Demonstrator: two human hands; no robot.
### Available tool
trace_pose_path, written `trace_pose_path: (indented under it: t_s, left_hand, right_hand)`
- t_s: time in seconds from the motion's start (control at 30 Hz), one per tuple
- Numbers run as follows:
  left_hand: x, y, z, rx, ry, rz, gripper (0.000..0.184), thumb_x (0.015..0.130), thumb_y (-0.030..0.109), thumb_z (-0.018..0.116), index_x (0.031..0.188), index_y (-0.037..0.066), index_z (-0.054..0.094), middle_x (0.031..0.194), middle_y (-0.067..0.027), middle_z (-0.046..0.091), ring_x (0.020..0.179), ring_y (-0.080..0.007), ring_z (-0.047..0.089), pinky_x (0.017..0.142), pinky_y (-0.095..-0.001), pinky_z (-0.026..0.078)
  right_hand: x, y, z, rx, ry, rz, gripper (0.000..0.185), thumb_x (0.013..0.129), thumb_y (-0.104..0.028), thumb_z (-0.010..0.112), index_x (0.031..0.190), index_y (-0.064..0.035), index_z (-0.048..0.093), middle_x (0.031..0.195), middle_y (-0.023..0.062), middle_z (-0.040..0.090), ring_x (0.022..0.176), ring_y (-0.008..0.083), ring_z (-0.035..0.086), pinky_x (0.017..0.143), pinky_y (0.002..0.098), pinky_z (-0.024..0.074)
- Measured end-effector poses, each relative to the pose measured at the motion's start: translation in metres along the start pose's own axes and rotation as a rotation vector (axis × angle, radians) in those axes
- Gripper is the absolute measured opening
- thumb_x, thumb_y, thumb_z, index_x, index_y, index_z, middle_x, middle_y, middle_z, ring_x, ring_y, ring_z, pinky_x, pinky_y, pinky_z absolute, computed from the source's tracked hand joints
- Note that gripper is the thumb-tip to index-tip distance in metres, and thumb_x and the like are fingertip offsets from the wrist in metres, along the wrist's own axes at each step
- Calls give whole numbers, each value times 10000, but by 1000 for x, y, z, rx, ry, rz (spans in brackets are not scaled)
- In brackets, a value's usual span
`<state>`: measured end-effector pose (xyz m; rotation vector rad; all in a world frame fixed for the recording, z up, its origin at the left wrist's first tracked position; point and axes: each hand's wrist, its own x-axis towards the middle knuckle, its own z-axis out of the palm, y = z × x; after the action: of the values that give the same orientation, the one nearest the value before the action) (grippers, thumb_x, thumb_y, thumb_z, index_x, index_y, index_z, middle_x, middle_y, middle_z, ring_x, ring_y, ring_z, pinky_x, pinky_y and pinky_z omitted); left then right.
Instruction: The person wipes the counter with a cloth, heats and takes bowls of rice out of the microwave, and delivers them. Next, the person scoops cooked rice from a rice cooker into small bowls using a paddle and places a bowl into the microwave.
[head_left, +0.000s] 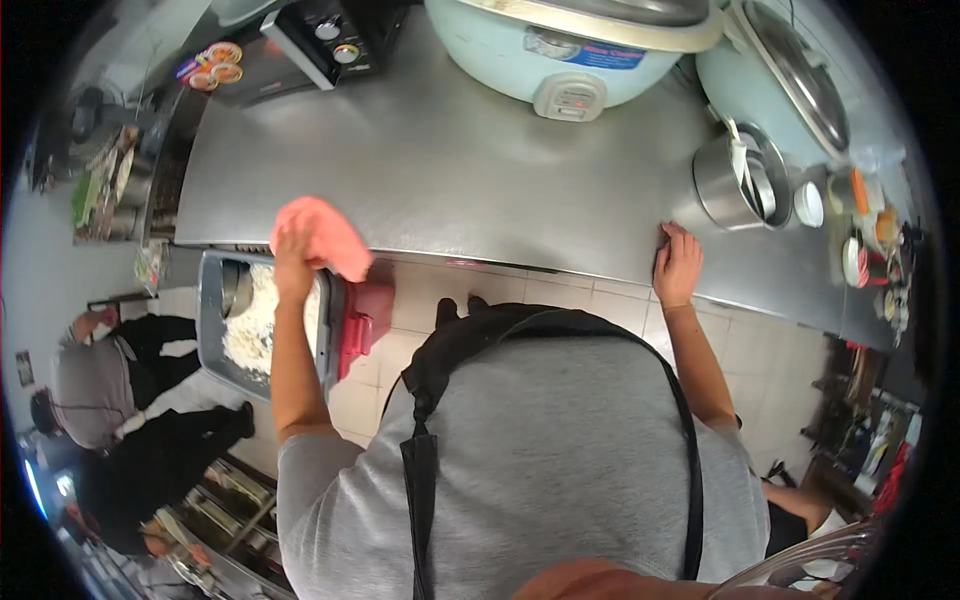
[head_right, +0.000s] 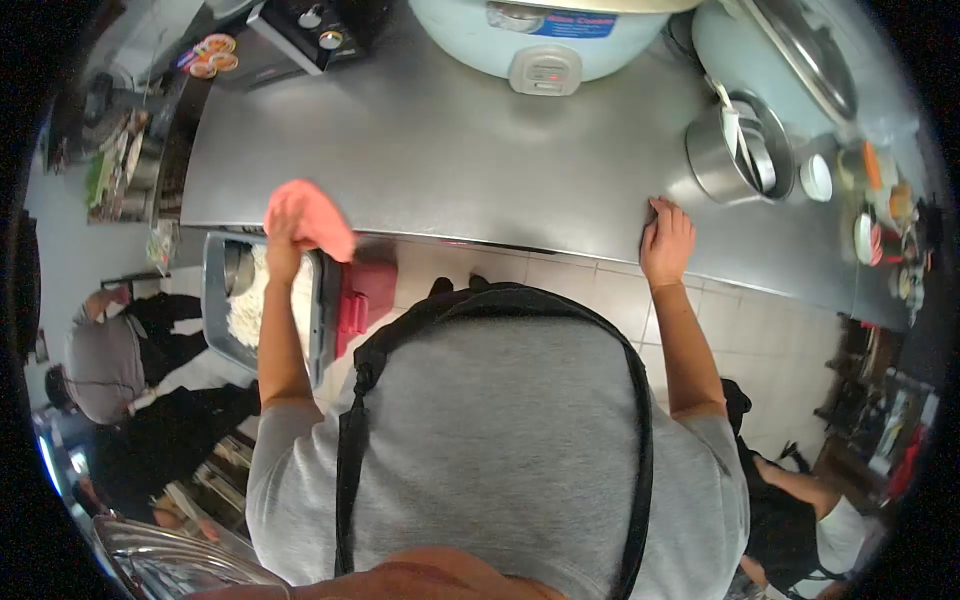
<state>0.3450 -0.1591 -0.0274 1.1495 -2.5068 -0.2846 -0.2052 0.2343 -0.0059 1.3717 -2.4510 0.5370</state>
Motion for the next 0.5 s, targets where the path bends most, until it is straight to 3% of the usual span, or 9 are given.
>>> trace_pose_path:
  t_s: [0.1,0.13,0.27,0.33,0.37,0.4,0.43,0.47,0.5]
  left_hand:
    - [24,-32,-51,-407,133,-375,484,839,-8,556,1302,116,629,1212,-110,646,1119,-237,585,987,-356,461]
    - [32,-22,-68,-438,204,-391,417,896,-22,483,1263,75,656,1106,-118,711,1018,-202,653,930,-320,506]
    - [61,34,-93,-495,377,-301,396,969,195,620,1325,24,593,1197,-154,671,1097,-229,617,977,-339,480]
    - [71,36,-72,-483,244,-242,497,976,311,638,1348,-8,557,1281,-159,627,1149,-246,585,1028,-358,441]
    - [76,67,-67,-531,26,-249,613,974,376,632,1427,-7,475,1402,-180,535,1272,-261,505,1105,-374,368]
    - [85,90,-50,-537,-101,50,727,961,460,620,1507,41,384,1525,-185,416,1420,-285,370,1180,-442,261]
    - [82,75,-28,-105,-265,122,793,957,515,592,1557,85,302,1605,-178,295,1513,-309,196,1219,-499,119]
    - [80,112,-18,-32,-347,-148,759,965,521,568,1565,134,307,1632,-147,246,1531,-351,100,1220,-523,29]
    - [90,74,23,-26,-325,208,768,953,546,570,1564,158,316,1643,-118,229,1530,-375,71,1217,-532,8]
  right_hand:
    - [1,-1,-2,22,13,0,356,817,-45,556,1159,-118,623,1229,78,620,1121,303,543,945,428,407]
    - [1,1,-1,30,23,0,354,818,-43,555,1157,-120,624,1229,79,619,1126,304,537,946,429,407]
    - [-2,4,0,75,23,26,347,805,-43,578,1139,-123,625,1225,80,608,1142,310,523,953,435,403]
    - [0,1,-5,85,16,68,349,794,-46,594,1134,-122,620,1221,84,600,1144,318,520,959,439,399]
    - [0,3,-7,94,-8,56,375,782,-53,611,1151,-116,592,1238,100,567,1172,324,500,979,447,386]
    - [-2,5,-7,87,-13,56,385,780,-53,612,1158,-115,582,1245,104,557,1183,324,492,986,448,381]
    - [-3,8,-10,77,-20,49,394,778,-53,613,1166,-113,572,1252,109,546,1194,325,484,994,449,377]
    - [-2,9,-11,73,-30,31,404,776,-53,614,1173,-112,562,1259,113,536,1205,325,476,1001,450,372]
    - [-2,8,-14,72,-74,54,413,779,-53,612,1183,-110,548,1267,113,520,1226,318,461,1020,450,362]
